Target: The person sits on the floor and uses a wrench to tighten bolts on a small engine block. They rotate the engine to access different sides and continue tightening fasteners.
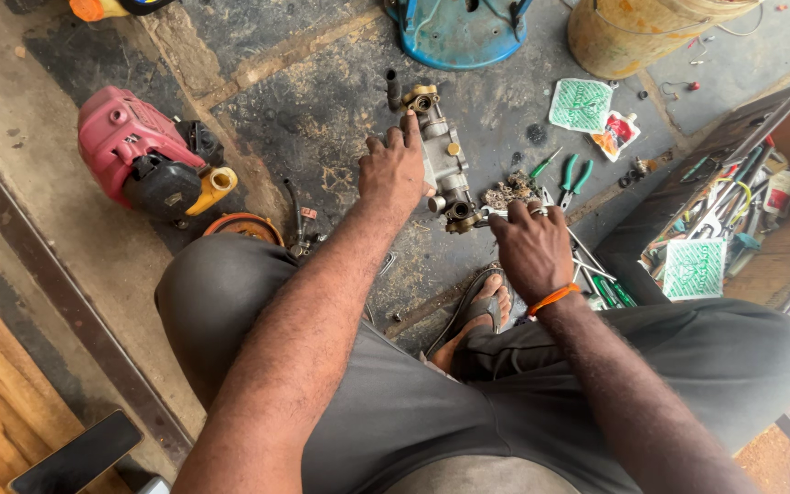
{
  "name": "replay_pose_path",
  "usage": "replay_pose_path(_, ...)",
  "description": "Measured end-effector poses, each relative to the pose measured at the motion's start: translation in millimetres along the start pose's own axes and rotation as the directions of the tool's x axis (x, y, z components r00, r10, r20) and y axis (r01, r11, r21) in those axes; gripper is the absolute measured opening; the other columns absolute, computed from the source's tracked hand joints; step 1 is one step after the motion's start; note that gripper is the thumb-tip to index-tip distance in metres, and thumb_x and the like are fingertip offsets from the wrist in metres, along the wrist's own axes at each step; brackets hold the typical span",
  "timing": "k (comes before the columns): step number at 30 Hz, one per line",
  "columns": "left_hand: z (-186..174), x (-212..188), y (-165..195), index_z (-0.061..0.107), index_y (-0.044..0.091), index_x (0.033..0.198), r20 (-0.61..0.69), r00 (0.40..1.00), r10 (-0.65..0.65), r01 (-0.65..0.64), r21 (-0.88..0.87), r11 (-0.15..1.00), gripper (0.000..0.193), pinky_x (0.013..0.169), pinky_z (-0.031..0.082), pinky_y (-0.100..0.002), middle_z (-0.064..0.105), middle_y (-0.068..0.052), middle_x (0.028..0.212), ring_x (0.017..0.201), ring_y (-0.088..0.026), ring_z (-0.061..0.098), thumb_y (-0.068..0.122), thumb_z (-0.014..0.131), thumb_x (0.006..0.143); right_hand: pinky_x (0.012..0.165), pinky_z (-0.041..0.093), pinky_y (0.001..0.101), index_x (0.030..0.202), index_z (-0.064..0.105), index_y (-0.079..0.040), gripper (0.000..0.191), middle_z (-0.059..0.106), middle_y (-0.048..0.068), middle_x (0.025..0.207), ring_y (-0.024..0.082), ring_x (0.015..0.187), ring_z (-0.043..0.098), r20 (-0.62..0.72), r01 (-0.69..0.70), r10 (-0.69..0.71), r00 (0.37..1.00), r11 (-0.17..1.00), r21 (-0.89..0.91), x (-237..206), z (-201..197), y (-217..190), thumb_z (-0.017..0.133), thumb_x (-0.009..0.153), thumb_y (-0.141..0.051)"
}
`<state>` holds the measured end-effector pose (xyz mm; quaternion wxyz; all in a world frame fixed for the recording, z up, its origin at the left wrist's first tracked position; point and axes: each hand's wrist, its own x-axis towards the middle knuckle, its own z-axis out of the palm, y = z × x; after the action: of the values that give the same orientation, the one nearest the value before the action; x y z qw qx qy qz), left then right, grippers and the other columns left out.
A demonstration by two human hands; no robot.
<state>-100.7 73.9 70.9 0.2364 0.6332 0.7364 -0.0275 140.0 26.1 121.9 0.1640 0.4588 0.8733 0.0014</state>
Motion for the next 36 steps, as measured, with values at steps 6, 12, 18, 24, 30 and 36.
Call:
replay_pose_path(6, -2.2, -4.8, 1.0, 0.008, 0.002, 0.162, -0.033, 0.999, 0.014, -0.014, 0.016, 1.000, 0.128, 0.090, 0.061, -0.056, 0.044, -0.032, 0.149, 0.132, -0.058, 0.047, 0.045, 0.093, 0.076, 0.102, 0.046, 0.0446, 0.117, 0.076, -0.022, 0.029, 0.070, 0.008, 0.105, 0.019, 0.088, 0.066, -0.038, 0.027, -0.028, 0.999, 1.000, -0.013, 3.0, -2.7, 2.3, 0.064, 0.096, -0.005)
replay_pose_path(12, -5.4, -4.7, 1.9, 0.005, 0.002, 0.160, 0.019, 1.000, 0.005, -0.005, 0.002, 1.000, 0.131, 0.086, 0.062, -0.053, 0.037, -0.032, 0.152, 0.133, -0.061, 0.042, 0.046, 0.094, 0.074, 0.115, 0.040, 0.0500, 0.112, 0.078, -0.025, 0.019, 0.074, 0.003, 0.108, 0.020, 0.100, 0.069, -0.103, 0.032, -0.026, 0.994, 0.998, 0.059, 7.7, 6.4, 11.8, 0.067, 0.098, -0.017)
replay_pose_path(18, 2.8, -2.5, -3.2, 0.005, 0.001, 0.163, -0.020, 0.999, 0.031, -0.030, 0.047, 0.998, 0.126, 0.082, 0.065, -0.047, 0.039, -0.033, 0.153, 0.132, -0.061, 0.045, 0.037, 0.092, 0.079, 0.108, 0.050, 0.0470, 0.122, 0.074, -0.023, 0.029, 0.074, 0.000, 0.117, 0.021, 0.098, 0.073, 0.117, -0.161, 0.115, 0.986, 0.829, 0.536, 14.4, 51.6, 22.3, 0.058, 0.102, -0.037)
replay_pose_path(24, -3.7, -5.9, -0.4, 0.003, 0.002, 0.161, 0.004, 1.000, 0.013, -0.013, 0.024, 1.000, 0.137, 0.094, 0.059, -0.049, 0.041, -0.032, 0.150, 0.136, -0.057, 0.043, 0.055, 0.092, 0.071, 0.099, 0.058, 0.0441, 0.130, 0.070, -0.014, 0.040, 0.074, 0.008, 0.122, 0.024, 0.108, 0.070, 0.276, -0.241, -0.015, 0.961, 0.438, 0.866, 19.6, 104.7, 17.6, 0.051, 0.105, -0.039)
replay_pose_path(30, -9.5, -8.6, -0.8, 0.002, 0.005, 0.163, 0.015, 1.000, 0.010, -0.010, 0.005, 1.000, 0.133, 0.096, 0.057, -0.054, 0.039, -0.030, 0.155, 0.138, -0.058, 0.040, 0.054, 0.089, 0.076, 0.097, 0.061, 0.0410, 0.127, 0.067, -0.006, 0.043, 0.076, 0.012, 0.117, 0.021, 0.102, 0.075, 0.421, -0.455, -0.330, 0.845, -0.030, 0.890, 11.0, 120.8, 1.2, 0.046, 0.107, -0.038)
replay_pose_path(36, -14.3, -9.1, 0.8, 0.001, 0.005, 0.162, 0.042, 0.999, -0.005, 0.005, -0.006, 1.000, 0.132, 0.091, 0.060, -0.052, 0.035, -0.029, 0.157, 0.140, -0.057, 0.037, 0.053, 0.089, 0.076, 0.080, 0.063, 0.0364, 0.138, 0.063, -0.017, 0.042, 0.077, 0.012, 0.104, 0.020, 0.082, 0.073, 0.430, -0.239, -0.078, 0.899, 0.737, 0.633, 0.2, 91.6, 20.3, 0.042, 0.109, -0.038)
